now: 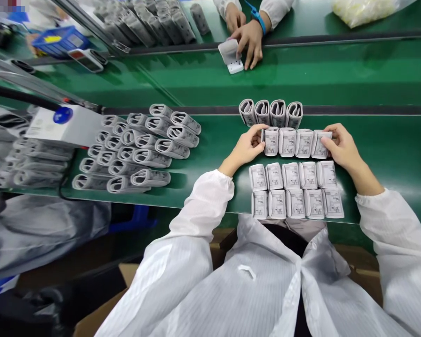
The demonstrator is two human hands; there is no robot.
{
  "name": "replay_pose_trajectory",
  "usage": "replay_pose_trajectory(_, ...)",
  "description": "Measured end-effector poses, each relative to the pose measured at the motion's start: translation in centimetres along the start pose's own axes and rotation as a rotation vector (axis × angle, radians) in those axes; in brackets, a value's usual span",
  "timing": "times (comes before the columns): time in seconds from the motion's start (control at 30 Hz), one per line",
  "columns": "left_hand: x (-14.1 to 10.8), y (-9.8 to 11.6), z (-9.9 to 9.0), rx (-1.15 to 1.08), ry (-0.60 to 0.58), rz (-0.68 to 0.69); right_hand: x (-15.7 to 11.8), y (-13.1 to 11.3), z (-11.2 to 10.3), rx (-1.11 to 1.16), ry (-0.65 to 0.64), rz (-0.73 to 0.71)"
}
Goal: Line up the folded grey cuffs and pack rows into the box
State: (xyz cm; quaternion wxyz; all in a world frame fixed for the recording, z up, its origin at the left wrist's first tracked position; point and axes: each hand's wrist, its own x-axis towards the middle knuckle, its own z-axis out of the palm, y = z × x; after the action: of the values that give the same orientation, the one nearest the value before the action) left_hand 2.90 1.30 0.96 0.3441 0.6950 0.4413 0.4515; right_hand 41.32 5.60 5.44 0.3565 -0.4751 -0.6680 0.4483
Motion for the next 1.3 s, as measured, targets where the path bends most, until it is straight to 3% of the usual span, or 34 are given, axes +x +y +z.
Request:
replay_pose_trajectory(0.27, 0.13, 0.57, 0.03, 0.119, -0.019, 0.018, -0.07, 0.98, -0.47, 0.016, -0.037, 0.045)
replay_pose_trajectory(1.3, -0.09, 0.79, 0.07, 0.048, -0.05, -0.033, -0.27, 0.33, -0.42, 0.011, -0.069, 0.045)
